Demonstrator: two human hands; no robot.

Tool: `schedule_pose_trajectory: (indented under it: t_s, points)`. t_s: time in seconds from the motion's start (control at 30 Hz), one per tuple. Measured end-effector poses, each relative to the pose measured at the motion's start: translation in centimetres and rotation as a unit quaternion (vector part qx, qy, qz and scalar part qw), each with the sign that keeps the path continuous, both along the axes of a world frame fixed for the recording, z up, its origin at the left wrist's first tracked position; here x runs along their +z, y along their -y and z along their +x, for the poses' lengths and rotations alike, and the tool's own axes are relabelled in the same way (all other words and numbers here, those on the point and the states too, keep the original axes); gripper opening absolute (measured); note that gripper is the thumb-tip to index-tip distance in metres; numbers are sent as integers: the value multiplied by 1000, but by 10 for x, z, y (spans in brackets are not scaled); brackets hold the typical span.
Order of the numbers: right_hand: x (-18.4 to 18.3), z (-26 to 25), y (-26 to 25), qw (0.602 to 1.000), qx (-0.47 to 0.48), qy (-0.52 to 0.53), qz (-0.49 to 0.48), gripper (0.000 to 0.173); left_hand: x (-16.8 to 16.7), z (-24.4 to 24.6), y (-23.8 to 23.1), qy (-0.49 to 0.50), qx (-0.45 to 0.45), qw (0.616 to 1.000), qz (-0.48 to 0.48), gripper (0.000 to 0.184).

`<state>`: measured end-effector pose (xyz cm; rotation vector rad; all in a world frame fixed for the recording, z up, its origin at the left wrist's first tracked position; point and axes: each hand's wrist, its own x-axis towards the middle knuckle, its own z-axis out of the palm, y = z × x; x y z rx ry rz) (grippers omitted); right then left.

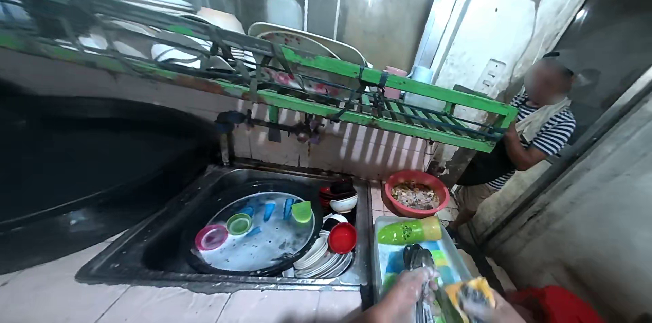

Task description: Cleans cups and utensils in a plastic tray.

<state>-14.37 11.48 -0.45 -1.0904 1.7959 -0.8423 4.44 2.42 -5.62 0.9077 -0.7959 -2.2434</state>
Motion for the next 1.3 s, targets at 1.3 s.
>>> schedule_pose_trajectory:
  t_s: [1.3]
  points:
    - [-2, 50, 57, 965, -81, -247, -16, 55, 4, -2, -5, 234, -55, 967, -85, 13]
